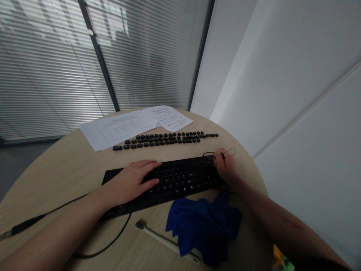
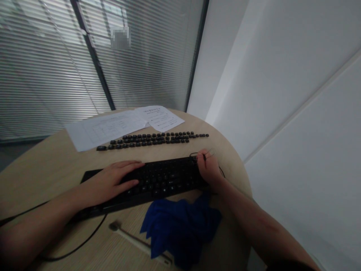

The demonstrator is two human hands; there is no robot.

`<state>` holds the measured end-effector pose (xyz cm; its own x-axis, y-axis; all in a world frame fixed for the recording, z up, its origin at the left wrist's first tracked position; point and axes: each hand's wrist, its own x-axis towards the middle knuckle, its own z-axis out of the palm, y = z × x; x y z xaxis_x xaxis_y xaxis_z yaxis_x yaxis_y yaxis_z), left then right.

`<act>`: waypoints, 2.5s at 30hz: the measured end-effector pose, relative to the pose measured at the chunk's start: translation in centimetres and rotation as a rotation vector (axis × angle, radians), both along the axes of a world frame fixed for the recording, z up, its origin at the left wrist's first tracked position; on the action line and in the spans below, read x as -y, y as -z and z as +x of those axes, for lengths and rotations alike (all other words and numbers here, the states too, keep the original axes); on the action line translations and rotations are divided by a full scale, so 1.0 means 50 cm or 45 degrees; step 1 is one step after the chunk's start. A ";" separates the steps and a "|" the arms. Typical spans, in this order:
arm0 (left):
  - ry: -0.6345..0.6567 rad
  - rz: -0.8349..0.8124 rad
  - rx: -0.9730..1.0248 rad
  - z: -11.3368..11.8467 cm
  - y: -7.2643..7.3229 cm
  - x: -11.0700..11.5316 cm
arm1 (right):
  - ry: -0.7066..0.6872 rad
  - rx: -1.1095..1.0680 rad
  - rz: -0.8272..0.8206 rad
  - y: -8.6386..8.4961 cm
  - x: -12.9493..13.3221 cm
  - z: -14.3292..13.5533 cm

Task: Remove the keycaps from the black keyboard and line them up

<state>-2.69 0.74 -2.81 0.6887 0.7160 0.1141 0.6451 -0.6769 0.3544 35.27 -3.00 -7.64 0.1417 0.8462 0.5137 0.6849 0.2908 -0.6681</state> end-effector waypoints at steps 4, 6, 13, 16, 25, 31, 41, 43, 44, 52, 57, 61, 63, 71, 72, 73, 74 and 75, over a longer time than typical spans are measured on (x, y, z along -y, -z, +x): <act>0.005 -0.008 -0.009 -0.001 0.001 -0.001 | -0.054 -0.020 0.052 -0.018 0.009 -0.009; -0.016 0.030 -0.018 0.000 -0.004 0.004 | -0.159 0.045 0.105 -0.036 0.020 -0.016; 0.029 0.032 0.289 0.027 -0.065 0.061 | -0.447 0.034 0.251 -0.101 0.076 -0.050; 0.039 -0.191 0.517 0.042 -0.075 0.080 | -0.655 -0.005 0.113 -0.132 0.094 -0.093; -0.016 -0.673 0.747 0.036 -0.062 0.080 | -0.915 -0.048 0.136 -0.181 0.105 -0.224; -0.037 -0.938 0.826 0.033 -0.062 0.075 | -0.980 -0.141 0.138 -0.133 0.101 -0.221; -0.082 -0.900 0.749 0.032 -0.046 0.073 | -1.019 -0.041 0.364 -0.135 0.115 -0.223; -0.088 -0.869 0.725 0.031 -0.047 0.075 | -1.027 -0.028 0.354 -0.136 0.116 -0.222; -0.093 -0.857 0.720 0.031 -0.048 0.075 | -1.027 -0.020 0.340 -0.137 0.117 -0.222; -0.127 -0.915 0.763 0.038 -0.047 0.075 | -1.032 0.060 0.351 -0.140 0.115 -0.225; -0.141 -0.916 0.793 0.042 -0.043 0.076 | -1.022 0.081 0.313 -0.144 0.117 -0.223; -0.158 -0.882 0.808 0.044 -0.042 0.077 | -1.020 0.102 0.274 -0.142 0.122 -0.222; -0.172 -0.906 0.790 0.046 -0.043 0.078 | -1.030 0.117 0.278 -0.142 0.126 -0.223; -0.244 -1.045 0.969 0.055 -0.035 0.075 | -0.964 0.217 0.421 -0.134 0.130 -0.221; -0.259 -1.038 1.010 0.054 -0.034 0.072 | -0.949 0.254 0.440 -0.132 0.130 -0.219; -0.277 -1.023 1.046 0.051 -0.033 0.068 | -0.932 0.277 0.461 -0.130 0.130 -0.217; -0.292 -1.006 1.068 0.048 -0.034 0.065 | -0.907 0.293 0.486 -0.129 0.130 -0.214; -0.300 -0.991 1.076 0.045 -0.034 0.062 | -0.864 0.305 0.522 -0.129 0.129 -0.211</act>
<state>-0.43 -2.35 -1.09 0.4446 0.8941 -0.0532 0.0871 0.0160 0.9961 24.73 -9.45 -1.21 -0.4851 0.4470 0.7516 0.3830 0.8813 -0.2769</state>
